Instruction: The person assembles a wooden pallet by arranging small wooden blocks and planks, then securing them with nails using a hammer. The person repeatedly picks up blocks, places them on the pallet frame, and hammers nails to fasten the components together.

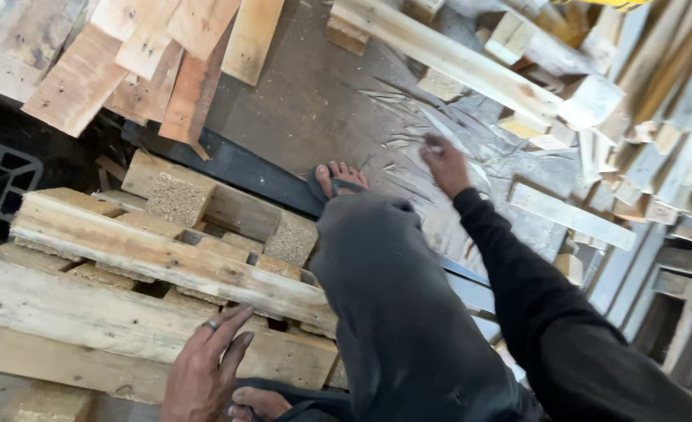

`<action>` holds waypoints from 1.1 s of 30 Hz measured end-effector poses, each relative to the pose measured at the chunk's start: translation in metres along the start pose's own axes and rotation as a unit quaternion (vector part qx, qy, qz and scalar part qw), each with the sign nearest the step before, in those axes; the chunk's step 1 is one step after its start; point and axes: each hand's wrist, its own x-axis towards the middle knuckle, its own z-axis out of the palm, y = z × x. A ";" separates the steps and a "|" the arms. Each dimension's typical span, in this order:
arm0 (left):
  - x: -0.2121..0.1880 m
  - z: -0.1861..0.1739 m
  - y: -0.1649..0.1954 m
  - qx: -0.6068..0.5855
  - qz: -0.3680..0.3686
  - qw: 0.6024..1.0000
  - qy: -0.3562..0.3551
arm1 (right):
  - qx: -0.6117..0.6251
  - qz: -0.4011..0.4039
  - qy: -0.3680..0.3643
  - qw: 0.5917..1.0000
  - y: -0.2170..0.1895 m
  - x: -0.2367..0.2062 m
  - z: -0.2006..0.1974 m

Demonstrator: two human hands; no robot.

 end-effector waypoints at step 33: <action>0.039 0.036 -0.008 -0.070 -0.098 0.992 0.036 | -0.459 -0.080 -0.245 0.850 0.059 0.109 0.058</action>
